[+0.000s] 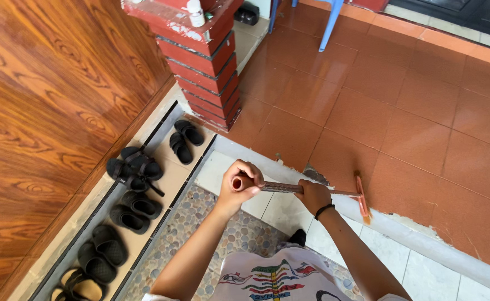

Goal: The person attempts to reattach a broom head to a wooden handle by hand. They hold the handle and the broom head separately, trying to insert the end of the handle into the head's socket while rotating it and applying pressure.

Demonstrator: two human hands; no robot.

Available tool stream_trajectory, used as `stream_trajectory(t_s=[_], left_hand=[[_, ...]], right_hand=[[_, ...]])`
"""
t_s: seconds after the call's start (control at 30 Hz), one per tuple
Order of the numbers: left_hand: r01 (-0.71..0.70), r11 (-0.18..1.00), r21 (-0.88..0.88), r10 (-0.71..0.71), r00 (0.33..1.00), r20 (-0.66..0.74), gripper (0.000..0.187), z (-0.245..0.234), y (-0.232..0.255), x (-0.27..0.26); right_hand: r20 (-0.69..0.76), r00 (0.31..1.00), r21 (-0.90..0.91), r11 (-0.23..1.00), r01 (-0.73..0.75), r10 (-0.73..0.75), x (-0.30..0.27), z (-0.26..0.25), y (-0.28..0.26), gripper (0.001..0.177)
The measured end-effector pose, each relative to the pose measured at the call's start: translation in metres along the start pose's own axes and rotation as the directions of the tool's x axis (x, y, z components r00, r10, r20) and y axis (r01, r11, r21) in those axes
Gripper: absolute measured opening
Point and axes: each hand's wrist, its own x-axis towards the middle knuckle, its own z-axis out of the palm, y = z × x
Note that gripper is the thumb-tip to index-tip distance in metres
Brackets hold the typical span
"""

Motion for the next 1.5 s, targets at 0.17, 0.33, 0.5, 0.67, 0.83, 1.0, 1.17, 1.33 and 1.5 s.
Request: stream_trajectory(t_s=[0.17,0.33,0.5,0.67,0.83,1.0,1.17,1.33,1.5], left_hand=[[0.093,0.994,0.05,-0.098,0.988,0.119,0.018,0.029,-0.044,0.028],[0.12,0.983,0.139,-0.152,0.957,0.245,0.018,0.055,-0.054,0.052],[0.001,0.99,0.143,-0.045,0.952,0.304,0.026,0.08,-0.05,0.088],[-0.042,0.992,-0.115,0.069,0.967,0.245,0.03,0.091,-0.064,0.119],[0.019,0.988,-0.156,0.021,0.969,0.248,0.029,0.097,-0.12,0.157],[0.13,0.99,0.059,-0.141,0.954,0.264,0.023,0.116,-0.178,0.181],[0.187,0.947,0.261,-0.245,0.947,0.208,0.021,0.145,-0.186,0.178],[0.085,0.896,0.435,-0.16,0.977,0.139,0.028,0.155,-0.137,0.178],[-0.019,0.78,0.626,-0.1,0.983,0.154,0.028,0.176,-0.095,0.187]], right_hand=[[0.004,0.998,-0.046,0.997,-0.068,0.069,0.009,-0.011,0.05,0.022],[-0.052,0.997,0.053,0.997,-0.055,0.058,0.015,-0.027,0.078,0.02],[-0.127,0.992,0.12,0.993,0.008,0.008,0.026,-0.057,0.077,0.019],[-0.156,0.988,0.128,0.991,0.039,-0.019,0.034,-0.091,0.093,0.025],[-0.025,0.999,0.011,0.999,-0.047,0.047,0.05,-0.102,0.159,0.03],[0.1,0.985,0.009,0.99,-0.143,0.141,0.065,-0.091,0.232,0.024],[0.245,0.931,0.132,0.942,-0.308,0.27,0.07,-0.076,0.241,0.023],[0.114,0.993,0.15,0.987,-0.061,0.044,0.09,-0.068,0.204,0.021],[-0.182,0.974,0.244,0.954,0.176,-0.134,0.115,-0.077,0.162,0.011]])
